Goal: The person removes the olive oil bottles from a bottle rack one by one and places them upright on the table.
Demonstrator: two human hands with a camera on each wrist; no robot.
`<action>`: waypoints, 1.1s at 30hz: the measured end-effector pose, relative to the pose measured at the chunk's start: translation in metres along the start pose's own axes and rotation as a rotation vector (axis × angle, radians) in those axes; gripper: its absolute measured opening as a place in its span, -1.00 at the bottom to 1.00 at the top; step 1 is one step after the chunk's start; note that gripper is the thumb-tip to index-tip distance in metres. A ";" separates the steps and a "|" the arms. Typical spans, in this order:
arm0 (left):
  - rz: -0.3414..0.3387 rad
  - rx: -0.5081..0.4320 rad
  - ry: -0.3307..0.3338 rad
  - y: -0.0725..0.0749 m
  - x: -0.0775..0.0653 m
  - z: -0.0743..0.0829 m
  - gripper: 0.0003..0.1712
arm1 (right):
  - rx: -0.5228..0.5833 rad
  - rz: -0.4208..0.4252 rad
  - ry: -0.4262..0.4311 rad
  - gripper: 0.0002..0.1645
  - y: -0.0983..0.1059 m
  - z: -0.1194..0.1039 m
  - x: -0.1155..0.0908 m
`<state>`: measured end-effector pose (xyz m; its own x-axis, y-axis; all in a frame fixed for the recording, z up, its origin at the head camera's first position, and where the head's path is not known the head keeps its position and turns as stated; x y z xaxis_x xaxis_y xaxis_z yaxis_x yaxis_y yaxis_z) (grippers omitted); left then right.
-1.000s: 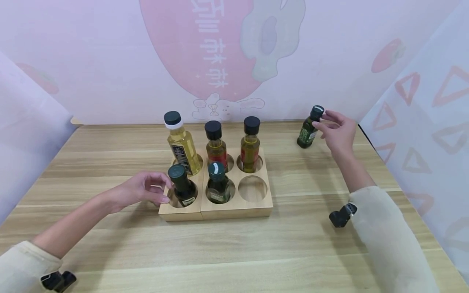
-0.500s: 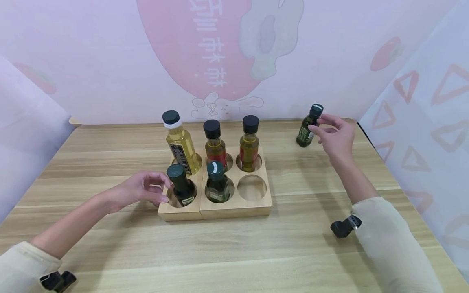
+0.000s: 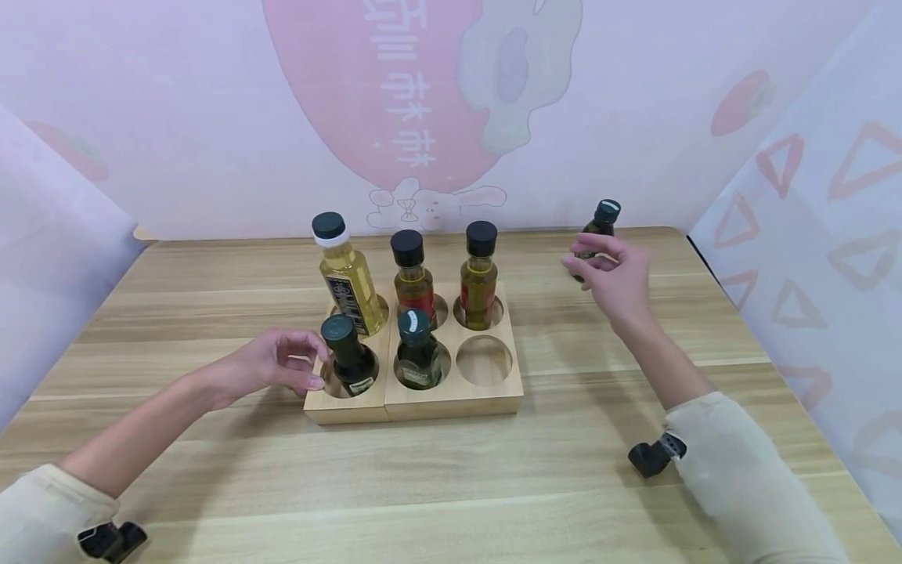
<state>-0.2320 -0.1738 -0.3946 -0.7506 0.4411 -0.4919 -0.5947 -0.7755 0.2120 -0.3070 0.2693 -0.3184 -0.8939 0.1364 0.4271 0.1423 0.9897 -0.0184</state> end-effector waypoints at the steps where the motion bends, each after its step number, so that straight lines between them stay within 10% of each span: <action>1: 0.001 0.001 0.000 0.000 0.000 0.000 -0.55 | -0.001 -0.011 0.008 -0.68 -0.003 -0.001 -0.001; 33: -0.005 -0.006 -0.018 0.000 0.001 -0.001 -0.55 | 0.097 -0.319 0.083 -0.59 -0.098 -0.018 -0.021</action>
<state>-0.2328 -0.1736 -0.3961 -0.7529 0.4530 -0.4774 -0.5966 -0.7761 0.2044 -0.2950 0.1690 -0.3096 -0.8484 -0.1812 0.4974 -0.1840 0.9819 0.0438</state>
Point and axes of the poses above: each hand's wrist, its own x-axis towards the middle knuckle, its own y-axis out of the back of the hand, z = x × y, the point moved 9 cm from there along x, towards the middle knuckle, and after that the axes turned 13 degrees about y, right-handed, at the moved point
